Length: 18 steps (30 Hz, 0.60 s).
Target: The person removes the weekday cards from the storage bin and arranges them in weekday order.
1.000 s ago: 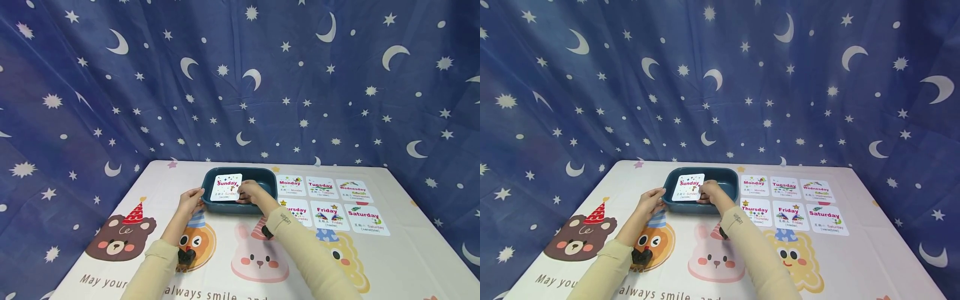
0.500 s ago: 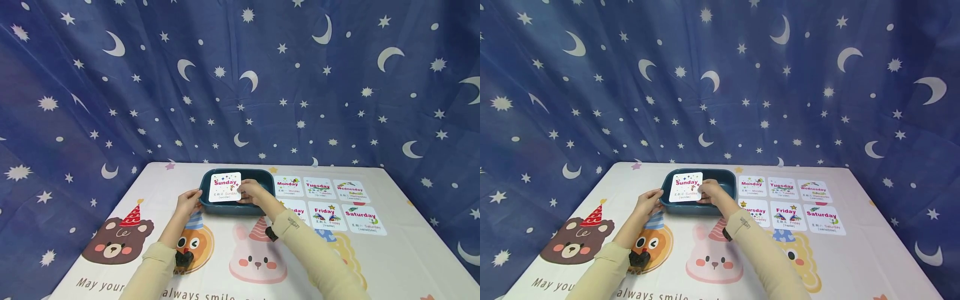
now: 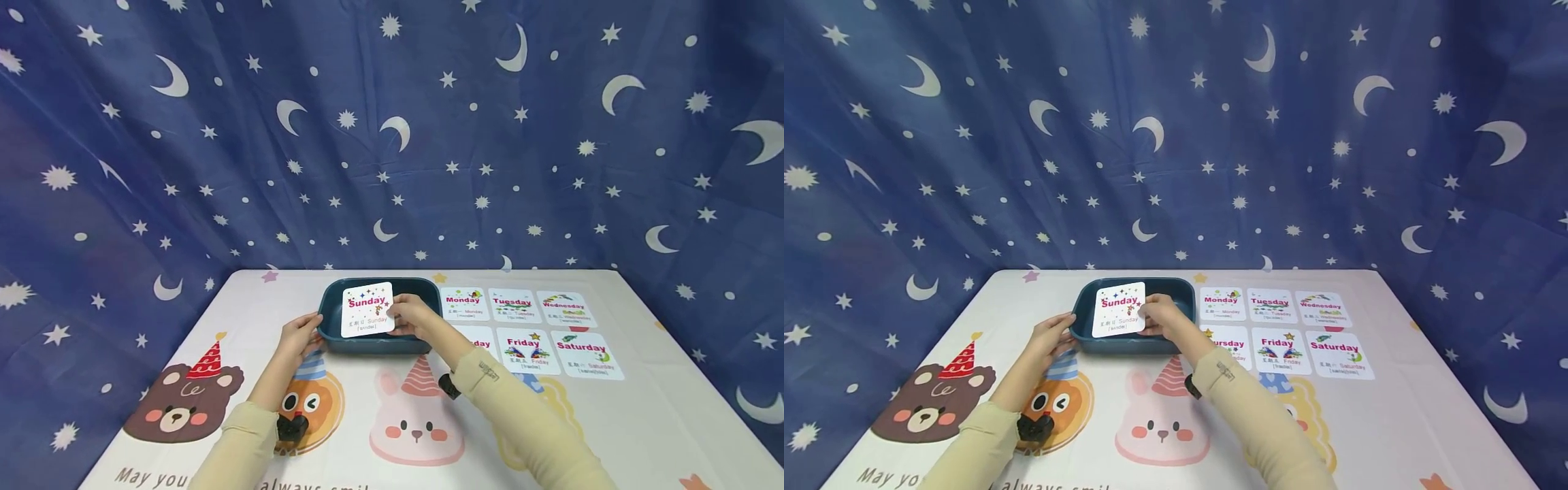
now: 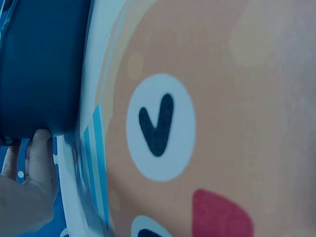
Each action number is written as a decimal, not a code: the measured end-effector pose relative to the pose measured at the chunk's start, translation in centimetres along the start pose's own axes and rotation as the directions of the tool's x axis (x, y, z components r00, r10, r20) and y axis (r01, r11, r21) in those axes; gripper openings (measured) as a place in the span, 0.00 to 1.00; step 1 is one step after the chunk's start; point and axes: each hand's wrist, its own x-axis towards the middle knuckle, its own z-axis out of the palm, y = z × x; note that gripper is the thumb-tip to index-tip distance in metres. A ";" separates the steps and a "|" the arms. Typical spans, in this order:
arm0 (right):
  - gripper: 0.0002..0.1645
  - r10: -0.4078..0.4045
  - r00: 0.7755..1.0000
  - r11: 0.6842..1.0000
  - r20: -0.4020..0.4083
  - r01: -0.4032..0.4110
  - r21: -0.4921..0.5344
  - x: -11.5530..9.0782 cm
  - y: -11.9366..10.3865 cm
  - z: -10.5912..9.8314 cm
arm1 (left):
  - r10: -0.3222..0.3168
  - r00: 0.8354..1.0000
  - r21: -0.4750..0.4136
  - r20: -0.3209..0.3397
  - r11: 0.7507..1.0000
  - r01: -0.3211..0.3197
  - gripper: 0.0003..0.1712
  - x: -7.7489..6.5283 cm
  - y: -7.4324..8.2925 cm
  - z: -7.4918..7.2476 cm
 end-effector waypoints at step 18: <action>0.18 -0.049 0.999 0.997 0.018 0.048 0.054 -2.5 0.6 -3.2 | -0.003 1.000 -0.038 0.019 0.999 0.004 0.26 -0.2 0.3 -0.1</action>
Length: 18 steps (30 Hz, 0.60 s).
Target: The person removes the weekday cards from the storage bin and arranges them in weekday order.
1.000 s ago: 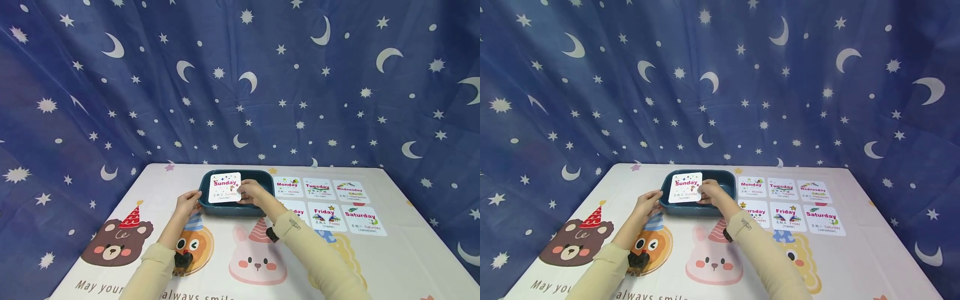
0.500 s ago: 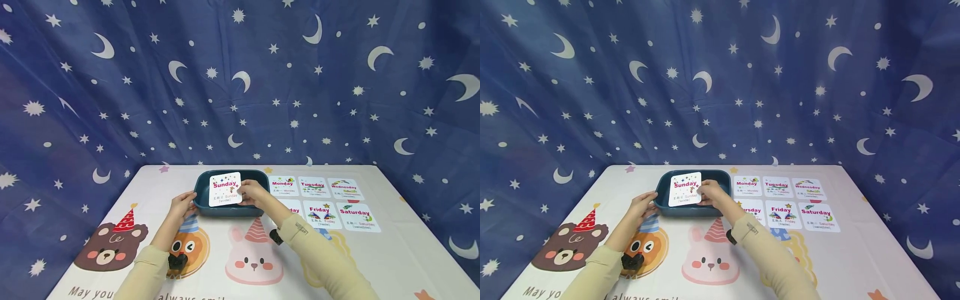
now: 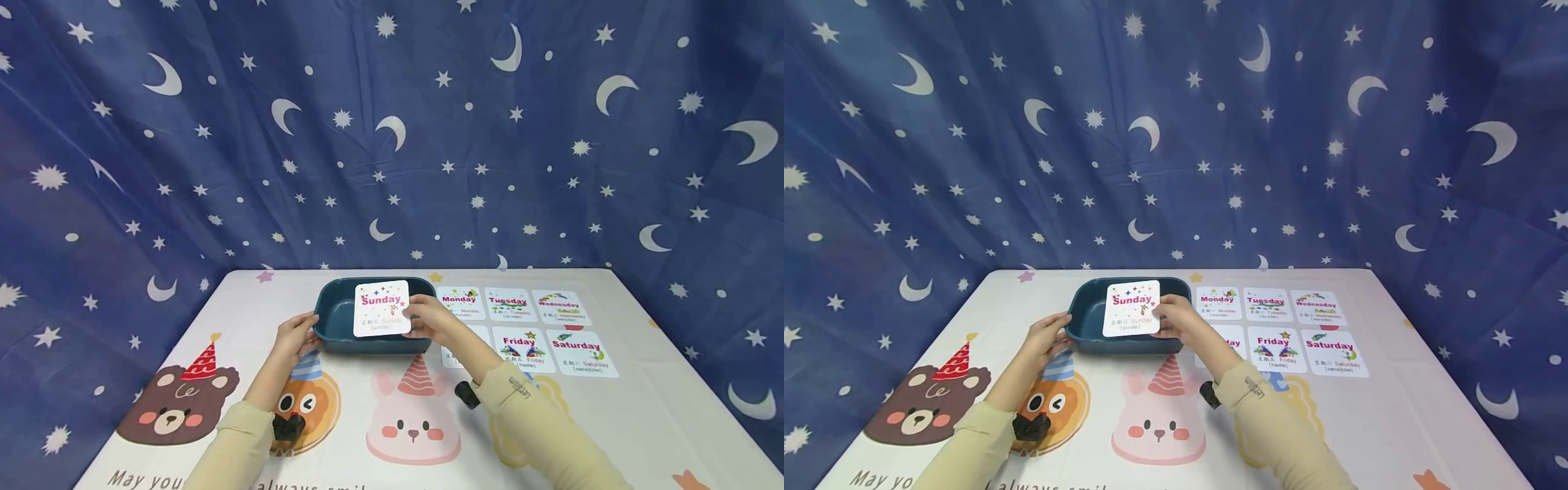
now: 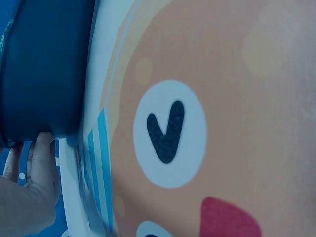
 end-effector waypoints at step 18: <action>0.09 -0.024 0.999 1.000 0.026 0.024 -0.010 -4.0 0.8 -3.8 | 0.007 1.000 0.005 -0.006 1.000 -0.007 0.26 -0.2 0.1 0.1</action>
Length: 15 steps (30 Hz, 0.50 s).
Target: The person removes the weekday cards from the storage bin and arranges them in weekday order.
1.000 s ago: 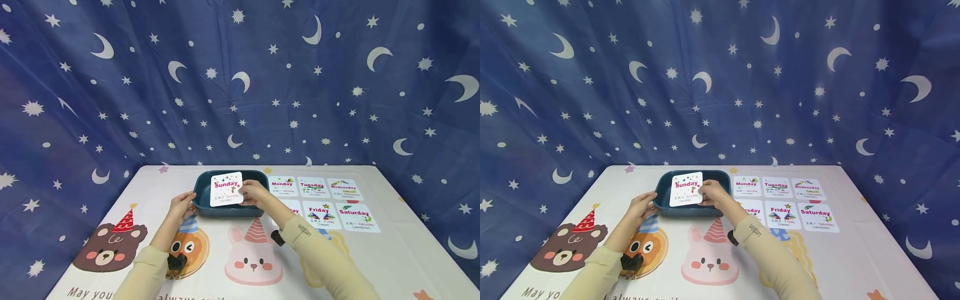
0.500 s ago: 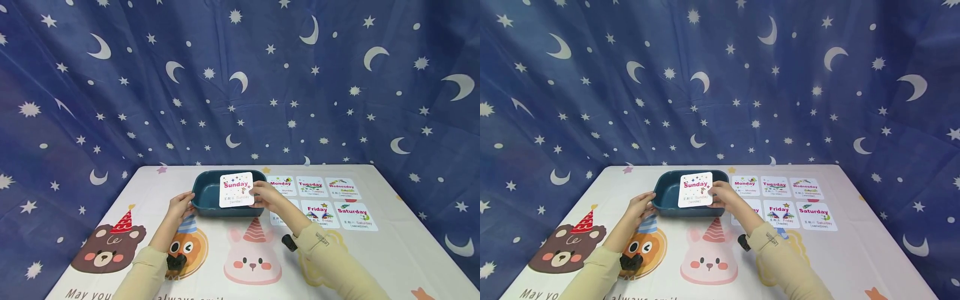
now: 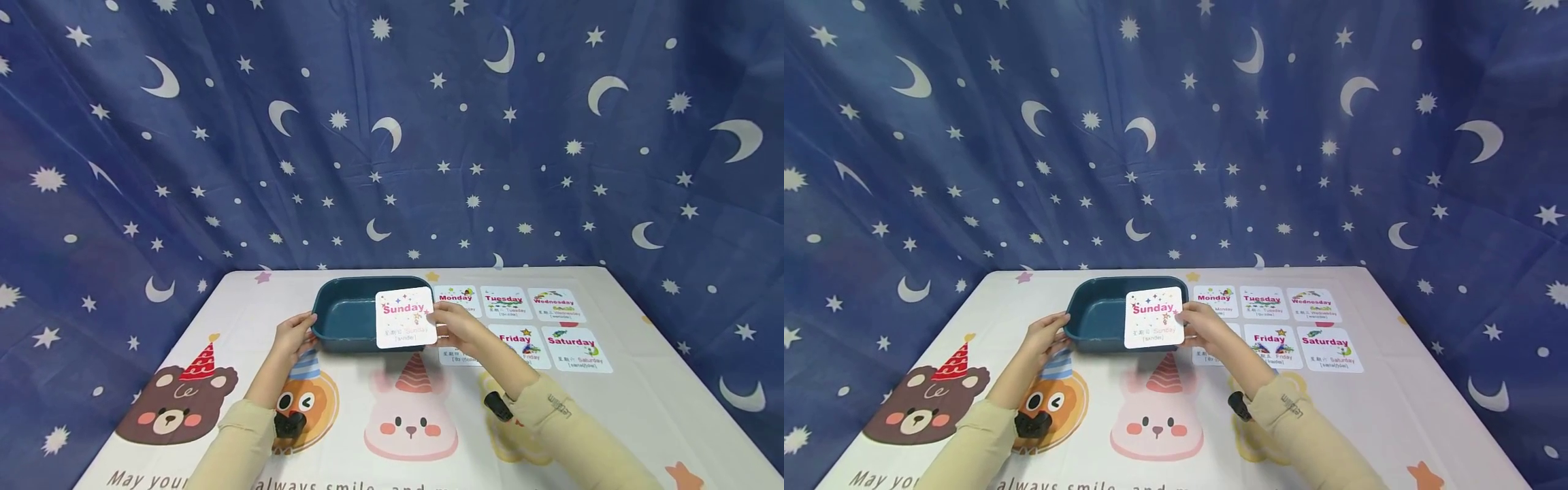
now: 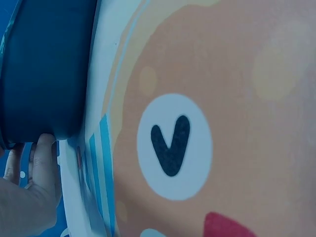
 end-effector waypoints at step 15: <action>0.22 -0.011 1.000 0.997 -0.017 0.010 -0.083 -2.4 1.8 -2.9 | 0.007 1.000 0.014 0.005 1.000 -0.007 0.26 -0.2 -0.1 0.1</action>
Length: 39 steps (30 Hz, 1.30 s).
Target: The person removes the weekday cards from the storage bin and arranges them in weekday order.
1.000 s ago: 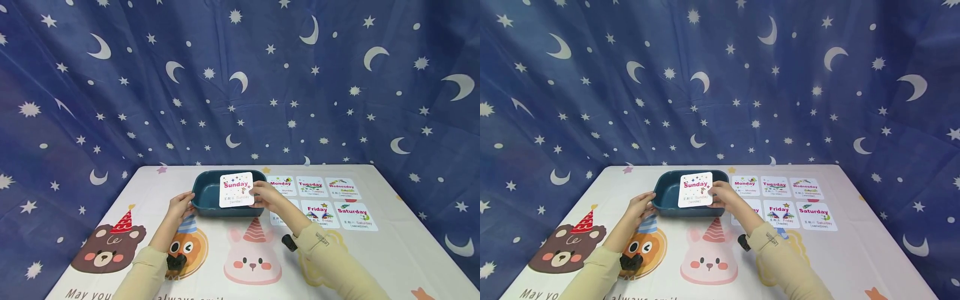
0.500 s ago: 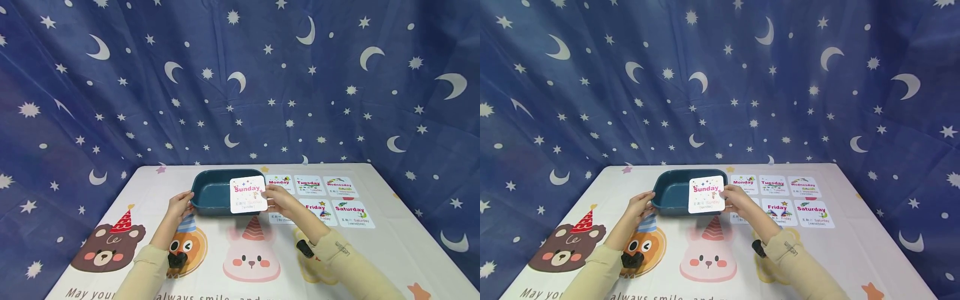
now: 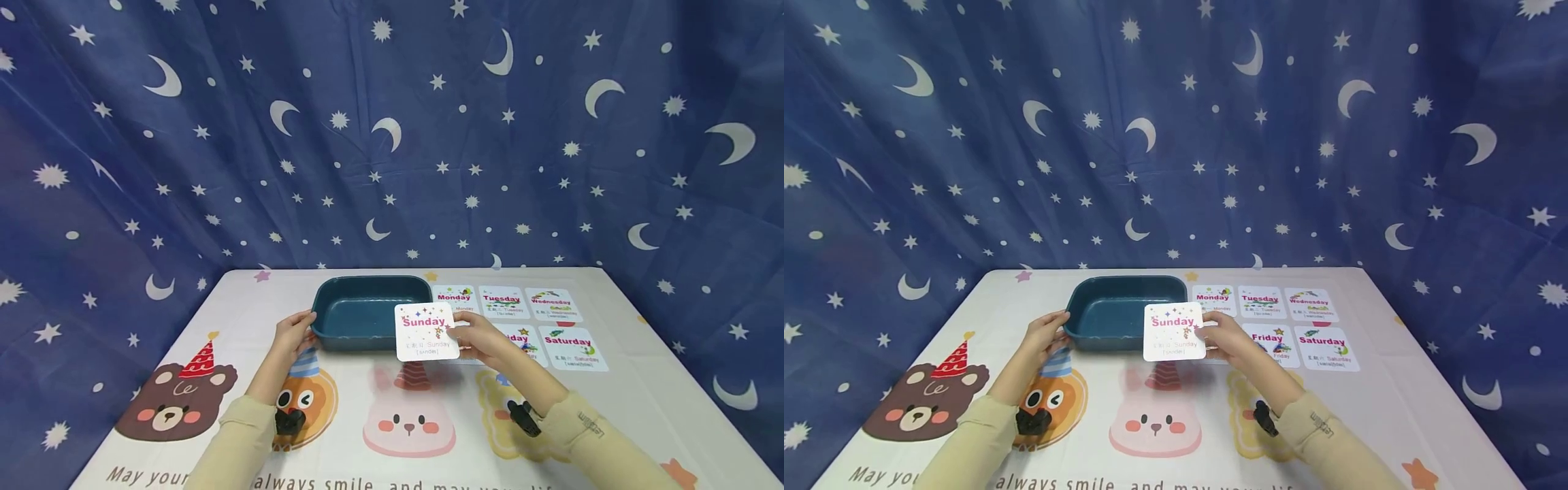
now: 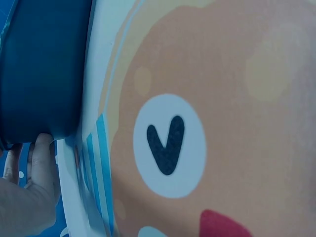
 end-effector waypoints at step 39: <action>0.34 -0.014 0.997 0.972 0.077 0.032 -0.235 -3.6 7.2 -4.7 | 0.035 0.999 0.003 0.008 0.999 -0.035 0.26 0.0 -0.1 0.0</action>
